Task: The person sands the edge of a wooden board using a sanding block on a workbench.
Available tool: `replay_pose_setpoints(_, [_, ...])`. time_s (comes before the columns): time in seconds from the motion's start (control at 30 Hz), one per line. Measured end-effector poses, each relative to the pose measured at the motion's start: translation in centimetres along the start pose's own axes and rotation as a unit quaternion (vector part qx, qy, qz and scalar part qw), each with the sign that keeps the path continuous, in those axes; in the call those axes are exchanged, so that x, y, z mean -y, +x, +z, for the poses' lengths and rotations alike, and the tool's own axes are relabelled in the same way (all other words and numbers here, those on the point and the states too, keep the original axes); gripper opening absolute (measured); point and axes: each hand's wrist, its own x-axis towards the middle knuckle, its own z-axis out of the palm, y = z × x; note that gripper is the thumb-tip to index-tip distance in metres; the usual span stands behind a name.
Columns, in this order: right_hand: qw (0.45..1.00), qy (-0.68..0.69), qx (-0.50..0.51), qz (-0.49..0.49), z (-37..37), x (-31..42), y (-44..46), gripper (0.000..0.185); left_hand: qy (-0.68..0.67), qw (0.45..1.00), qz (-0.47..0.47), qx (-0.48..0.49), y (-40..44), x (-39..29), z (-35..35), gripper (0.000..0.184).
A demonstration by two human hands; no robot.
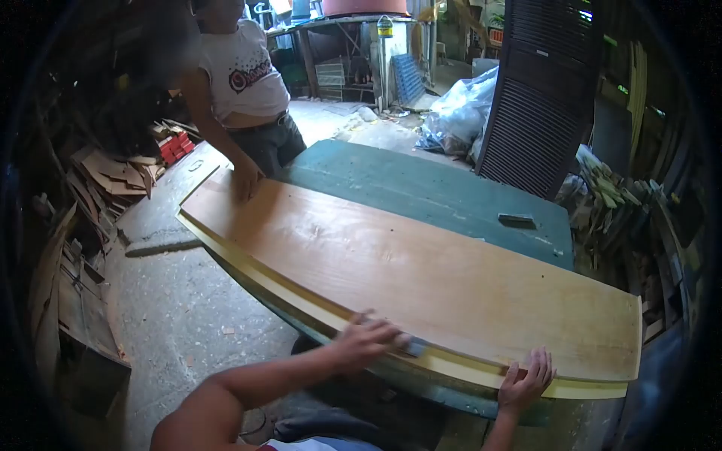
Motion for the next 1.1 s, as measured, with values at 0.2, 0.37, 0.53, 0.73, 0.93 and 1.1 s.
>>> replay_pose_setpoints(0.2, [1.0,-0.001,0.001,0.011,-0.8,1.1,0.2,0.05,-0.011,0.996,0.051,-0.07,-0.9,2.4,-0.5,0.048])
replay_pose_setpoints(0.37, [1.0,0.01,-0.001,0.006,-0.4,0.7,0.0,0.049,-0.06,0.992,0.1,-0.05,6.4,-7.3,4.7,0.047])
replay_pose_setpoints(0.53, [1.0,0.02,0.014,0.007,-0.1,-0.4,-0.4,0.047,-0.101,0.99,0.087,-0.056,7.3,-8.4,4.5,0.044])
replay_pose_setpoints(0.73, [1.0,0.009,-0.009,-0.004,0.0,-0.2,-0.3,0.043,-0.069,0.993,-0.003,-0.1,-4.6,7.2,-2.2,0.036])
replay_pose_setpoints(0.93, [0.998,0.006,-0.042,-0.036,-0.1,0.2,0.4,0.044,-0.083,0.985,-0.024,-0.15,-3.8,4.1,-0.8,0.031])
replay_pose_setpoints(1.1, [0.998,0.017,-0.023,-0.047,0.4,-0.9,0.4,0.042,-0.104,0.989,-0.047,-0.096,1.7,-3.6,2.2,0.034])
